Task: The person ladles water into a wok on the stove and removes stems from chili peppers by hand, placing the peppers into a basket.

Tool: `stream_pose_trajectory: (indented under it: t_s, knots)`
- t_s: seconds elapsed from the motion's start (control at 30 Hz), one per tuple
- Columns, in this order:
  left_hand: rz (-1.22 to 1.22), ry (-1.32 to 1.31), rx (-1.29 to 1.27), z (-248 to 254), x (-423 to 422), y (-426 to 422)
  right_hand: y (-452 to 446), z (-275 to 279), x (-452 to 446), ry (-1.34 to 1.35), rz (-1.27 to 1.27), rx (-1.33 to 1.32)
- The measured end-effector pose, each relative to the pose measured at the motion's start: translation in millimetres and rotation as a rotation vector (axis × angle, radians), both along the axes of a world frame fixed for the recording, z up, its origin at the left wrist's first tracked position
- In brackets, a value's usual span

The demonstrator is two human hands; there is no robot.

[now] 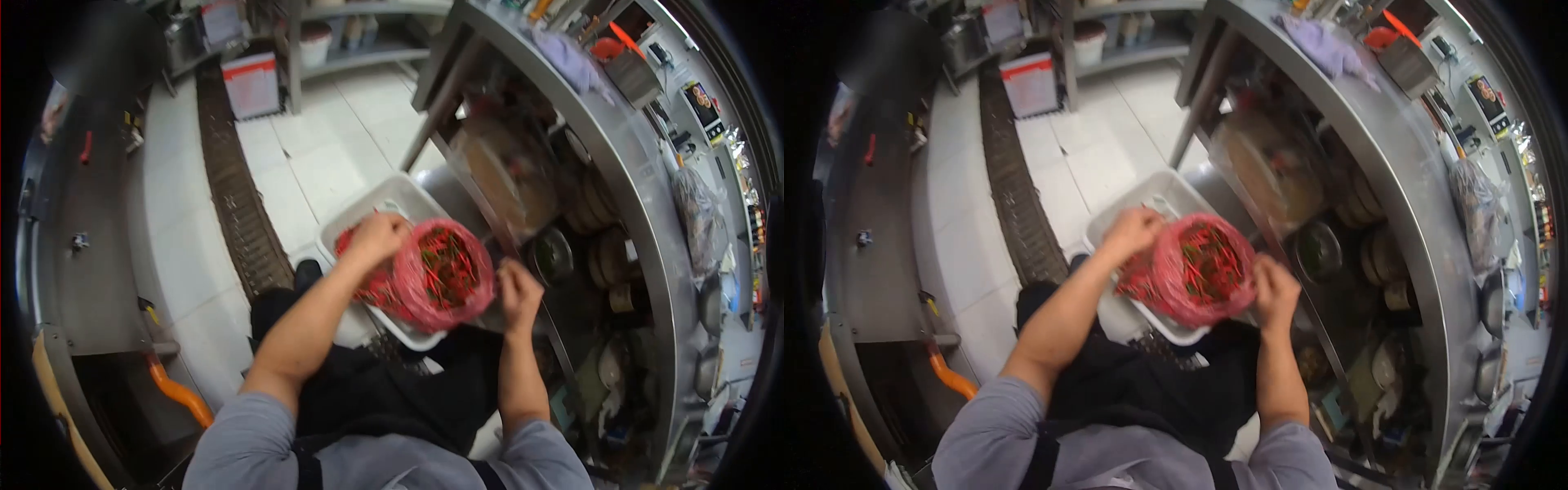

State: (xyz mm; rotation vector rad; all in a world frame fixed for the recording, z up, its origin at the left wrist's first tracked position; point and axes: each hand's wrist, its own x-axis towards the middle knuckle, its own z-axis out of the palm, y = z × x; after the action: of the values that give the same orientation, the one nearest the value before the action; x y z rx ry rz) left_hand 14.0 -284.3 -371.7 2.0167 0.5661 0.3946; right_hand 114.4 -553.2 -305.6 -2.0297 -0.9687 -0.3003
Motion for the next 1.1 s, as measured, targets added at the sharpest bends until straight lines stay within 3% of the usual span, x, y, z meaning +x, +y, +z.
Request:
stream_pose_trajectory:
  t_s: [0.07, 0.13, 0.17, 0.2, 0.23, 0.27, 0.4, 0.57, 0.63, 0.67, 0.8, 1.0, 1.03, 1.1]
  knots:
    - [-0.026, 0.049, -0.017, -5, -2, 3, -14, 25, 15, 0.242, -0.179, 0.266]
    - [-0.080, 0.193, 0.220, -12, 0, -3, -35, 33, 39, 0.212, -0.335, 0.328]
    - [-0.026, 0.040, 0.312, -21, -1, -8, -44, 33, 55, 0.208, -0.364, 0.308]
    - [0.038, -0.113, 0.404, -27, -2, -13, -50, 30, 71, -0.008, -0.418, 0.043]
    - [-0.030, -0.162, 0.314, -23, -1, -11, -58, 26, 75, -0.211, -0.455, -0.228]
    - [-0.042, -0.143, 0.301, -18, -3, -10, -61, 27, 69, -0.192, -0.461, -0.246]
    - [-0.038, -0.164, 0.128, 11, -10, 3, -34, 34, 47, -0.271, -0.286, -0.068]
    - [-0.007, -0.180, 0.142, 25, -20, 5, 19, 2, 3, 0.096, 0.097, -0.281]
    - [-0.197, -0.072, 0.119, 85, -50, -11, 34, -15, 8, 0.156, 0.140, -0.333]
    - [-0.288, -0.297, 0.175, 98, -64, -22, 38, -26, 14, 0.143, 0.154, -0.388]
    - [-0.592, -0.515, 0.495, 180, -116, -73, 35, -67, 29, 0.165, 0.167, -0.483]
    - [-0.568, -0.560, 0.765, 186, -115, -96, 44, -71, 27, 0.190, 0.150, -0.418]
    - [-0.567, -0.561, 0.785, 187, -113, -98, 45, -68, 23, 0.367, 0.093, -0.444]
    - [-0.555, -0.564, 0.826, 189, -106, -98, 36, -75, 23, 0.247, 0.132, -0.444]
